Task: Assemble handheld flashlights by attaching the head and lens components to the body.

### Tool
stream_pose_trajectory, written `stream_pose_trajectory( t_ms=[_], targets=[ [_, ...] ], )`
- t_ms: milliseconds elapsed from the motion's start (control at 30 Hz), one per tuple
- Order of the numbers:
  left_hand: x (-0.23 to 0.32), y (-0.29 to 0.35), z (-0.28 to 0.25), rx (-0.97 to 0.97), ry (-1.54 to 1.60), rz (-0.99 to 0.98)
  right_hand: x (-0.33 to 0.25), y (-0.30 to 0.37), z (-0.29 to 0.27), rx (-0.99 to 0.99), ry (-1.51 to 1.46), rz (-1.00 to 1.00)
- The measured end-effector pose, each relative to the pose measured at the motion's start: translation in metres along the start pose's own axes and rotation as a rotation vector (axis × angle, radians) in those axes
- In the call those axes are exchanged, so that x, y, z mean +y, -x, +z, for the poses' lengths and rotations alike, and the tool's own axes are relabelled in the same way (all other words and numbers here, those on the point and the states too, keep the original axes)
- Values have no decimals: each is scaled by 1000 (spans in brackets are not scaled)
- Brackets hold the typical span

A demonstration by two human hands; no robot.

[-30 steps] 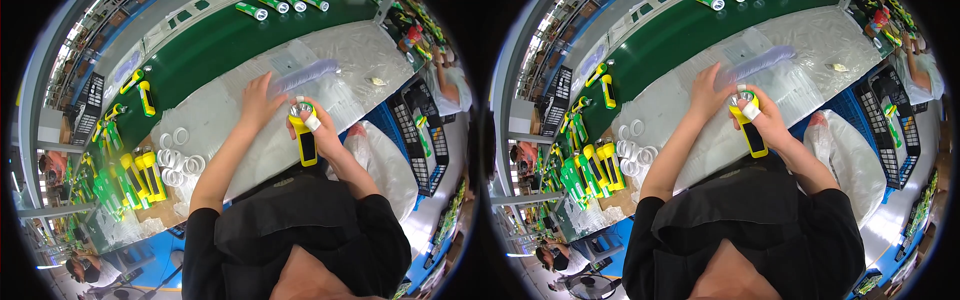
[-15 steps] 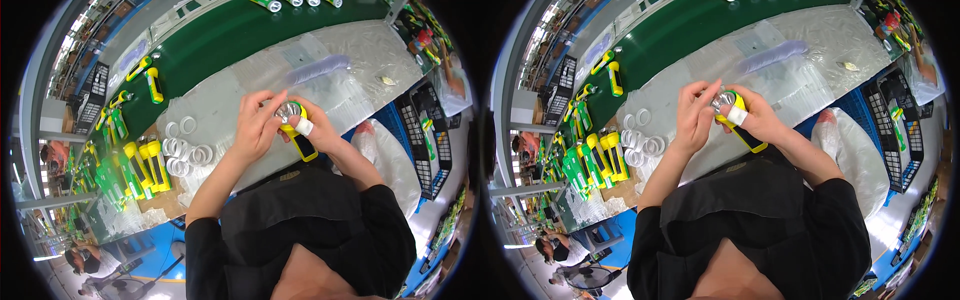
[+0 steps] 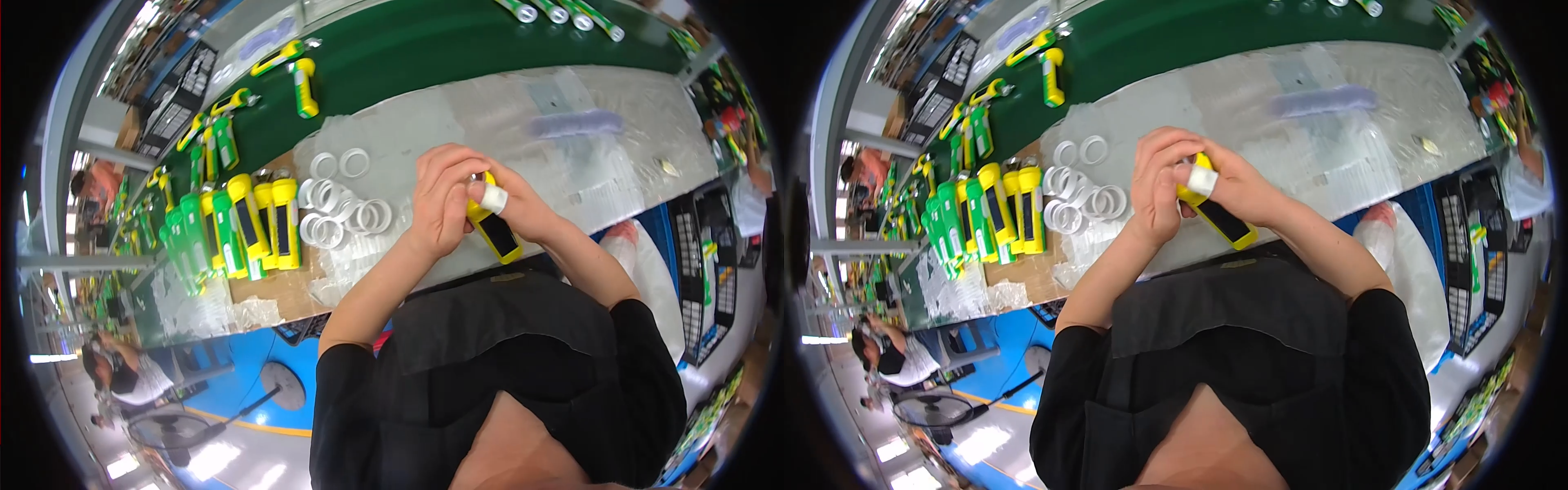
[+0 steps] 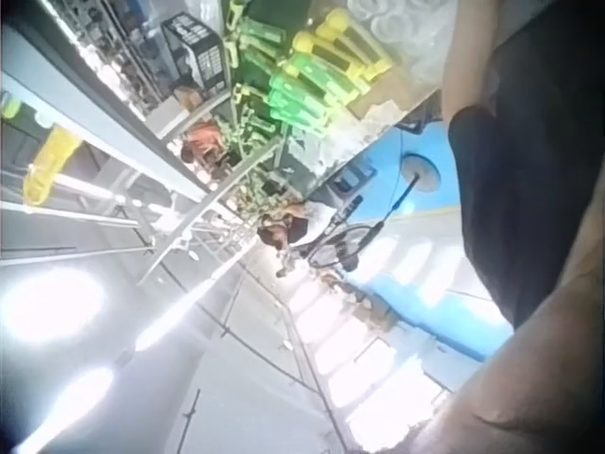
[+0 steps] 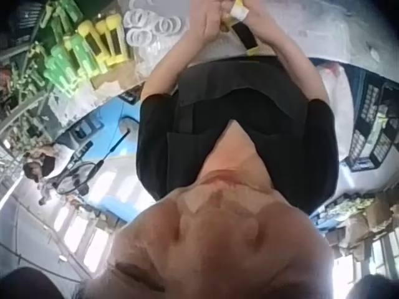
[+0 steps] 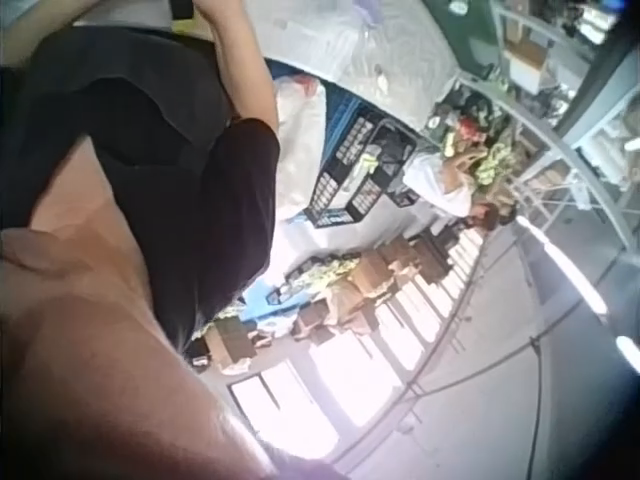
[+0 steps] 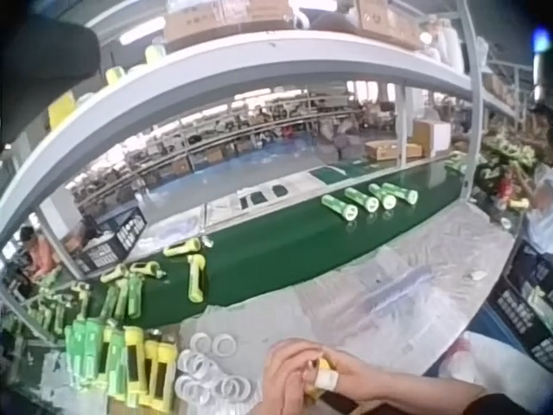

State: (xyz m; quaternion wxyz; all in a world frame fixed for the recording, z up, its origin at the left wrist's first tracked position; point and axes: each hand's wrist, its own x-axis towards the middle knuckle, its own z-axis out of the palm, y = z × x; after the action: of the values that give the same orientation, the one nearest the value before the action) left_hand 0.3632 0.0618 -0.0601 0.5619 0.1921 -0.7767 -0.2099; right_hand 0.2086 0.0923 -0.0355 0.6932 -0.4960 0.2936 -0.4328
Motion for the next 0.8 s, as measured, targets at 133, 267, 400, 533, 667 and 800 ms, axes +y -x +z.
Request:
stream_pose_trajectory(
  t_ms=[133,267,400,533,667,800],
  targets=[
    [-4,-10,-23,-34,-128,-16,1,-21,-9,-12,-23,5],
    [-38,-17,-90,-97,-706,-227,-9,-50,-25,84,209,-281],
    [-63,-17,-132,-854,-974,-596,4,-60,-36,157,267,-329],
    [-46,-39,-114,-326,-438,-579,9,-58,-36,142,264,-360],
    [-19,-58,-57,95,399,-560,4,-57,-36,147,258,-378],
    [-7,-57,-39,-58,-60,-123,9,-60,-41,61,189,-407]
  ],
)
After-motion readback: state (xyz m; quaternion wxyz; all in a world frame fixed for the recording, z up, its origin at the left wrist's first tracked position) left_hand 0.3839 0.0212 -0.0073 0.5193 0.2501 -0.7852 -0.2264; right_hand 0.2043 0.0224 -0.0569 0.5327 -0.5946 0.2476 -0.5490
